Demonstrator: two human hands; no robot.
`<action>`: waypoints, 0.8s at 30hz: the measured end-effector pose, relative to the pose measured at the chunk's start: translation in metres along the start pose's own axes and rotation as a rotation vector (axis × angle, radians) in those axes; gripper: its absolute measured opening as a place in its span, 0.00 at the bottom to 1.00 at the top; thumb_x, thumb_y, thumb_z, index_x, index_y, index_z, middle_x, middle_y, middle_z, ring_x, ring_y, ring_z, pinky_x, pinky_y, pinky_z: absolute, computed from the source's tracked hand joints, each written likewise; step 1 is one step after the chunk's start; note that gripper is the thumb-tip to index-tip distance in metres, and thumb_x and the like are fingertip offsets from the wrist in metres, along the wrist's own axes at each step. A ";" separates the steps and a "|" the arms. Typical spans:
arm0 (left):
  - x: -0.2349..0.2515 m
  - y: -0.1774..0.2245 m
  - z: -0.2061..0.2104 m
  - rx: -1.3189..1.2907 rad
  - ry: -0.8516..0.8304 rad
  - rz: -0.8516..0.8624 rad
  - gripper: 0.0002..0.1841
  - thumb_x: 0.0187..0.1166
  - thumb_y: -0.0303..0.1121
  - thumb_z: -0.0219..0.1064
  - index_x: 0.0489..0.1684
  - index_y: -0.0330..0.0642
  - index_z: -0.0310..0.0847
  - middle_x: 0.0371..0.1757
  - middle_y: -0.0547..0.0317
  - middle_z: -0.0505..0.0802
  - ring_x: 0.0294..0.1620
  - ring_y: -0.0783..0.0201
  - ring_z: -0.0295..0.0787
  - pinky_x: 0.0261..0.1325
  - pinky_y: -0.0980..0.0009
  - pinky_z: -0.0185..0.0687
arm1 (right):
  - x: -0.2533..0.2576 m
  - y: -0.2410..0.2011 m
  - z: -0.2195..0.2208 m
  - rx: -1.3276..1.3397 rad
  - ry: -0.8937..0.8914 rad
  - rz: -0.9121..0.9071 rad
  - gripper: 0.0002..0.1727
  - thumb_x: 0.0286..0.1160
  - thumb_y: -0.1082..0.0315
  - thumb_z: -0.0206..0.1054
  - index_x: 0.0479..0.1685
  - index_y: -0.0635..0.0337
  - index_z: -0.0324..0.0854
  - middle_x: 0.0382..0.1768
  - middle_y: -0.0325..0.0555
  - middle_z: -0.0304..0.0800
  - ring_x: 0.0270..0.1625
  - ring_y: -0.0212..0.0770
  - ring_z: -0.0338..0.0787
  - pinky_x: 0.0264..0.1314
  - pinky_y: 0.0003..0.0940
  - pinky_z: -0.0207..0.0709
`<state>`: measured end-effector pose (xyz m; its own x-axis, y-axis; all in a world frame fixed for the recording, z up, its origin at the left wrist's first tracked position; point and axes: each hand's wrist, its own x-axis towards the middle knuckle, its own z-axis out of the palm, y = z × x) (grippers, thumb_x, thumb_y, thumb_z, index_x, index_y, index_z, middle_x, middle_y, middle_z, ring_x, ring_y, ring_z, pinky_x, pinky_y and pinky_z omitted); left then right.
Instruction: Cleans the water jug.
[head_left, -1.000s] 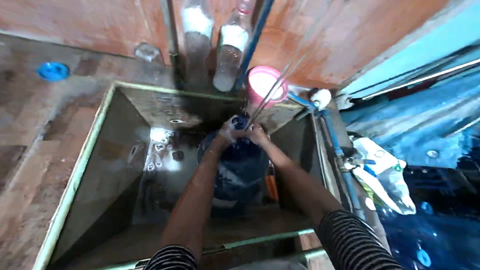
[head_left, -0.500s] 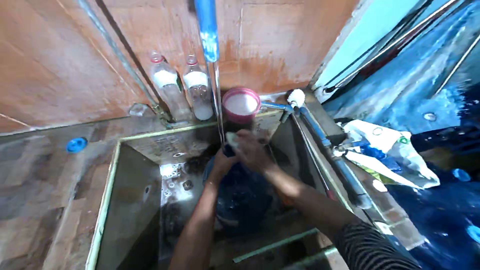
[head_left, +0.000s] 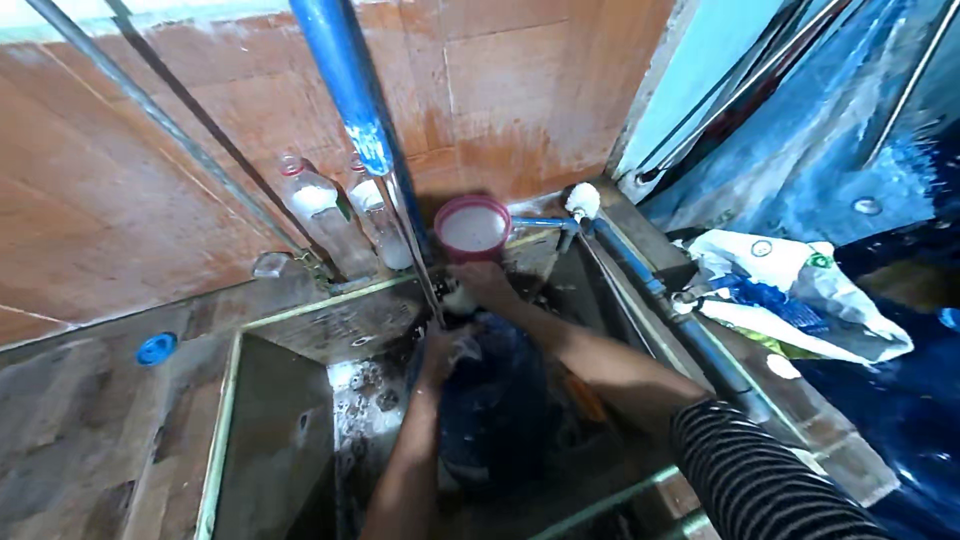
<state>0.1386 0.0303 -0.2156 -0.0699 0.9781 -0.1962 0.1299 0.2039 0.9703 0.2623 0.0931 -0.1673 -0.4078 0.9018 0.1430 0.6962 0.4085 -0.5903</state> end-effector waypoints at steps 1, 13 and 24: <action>0.003 0.004 -0.005 0.005 0.005 0.002 0.33 0.70 0.26 0.77 0.75 0.27 0.67 0.58 0.44 0.88 0.53 0.67 0.87 0.58 0.69 0.84 | 0.006 0.012 -0.001 0.047 0.117 0.010 0.17 0.87 0.77 0.56 0.65 0.71 0.85 0.58 0.71 0.91 0.64 0.69 0.89 0.71 0.62 0.77; -0.075 -0.031 -0.039 0.221 0.222 0.107 0.40 0.61 0.35 0.85 0.76 0.29 0.71 0.66 0.40 0.88 0.68 0.59 0.85 0.74 0.62 0.79 | -0.062 0.074 -0.100 -0.334 -0.194 0.414 0.21 0.88 0.58 0.62 0.71 0.61 0.81 0.62 0.70 0.87 0.65 0.73 0.86 0.65 0.74 0.76; -0.132 -0.069 -0.052 0.165 0.338 0.112 0.41 0.63 0.30 0.83 0.77 0.24 0.68 0.68 0.36 0.87 0.70 0.56 0.85 0.77 0.62 0.76 | -0.311 0.104 -0.062 -0.335 -0.126 1.030 0.37 0.87 0.70 0.57 0.95 0.58 0.47 0.79 0.74 0.71 0.71 0.74 0.83 0.70 0.68 0.76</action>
<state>0.0878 -0.1151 -0.2493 -0.3643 0.9313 -0.0060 0.3103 0.1275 0.9421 0.4979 -0.1357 -0.2241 0.4189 0.8203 -0.3894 0.8564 -0.4995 -0.1309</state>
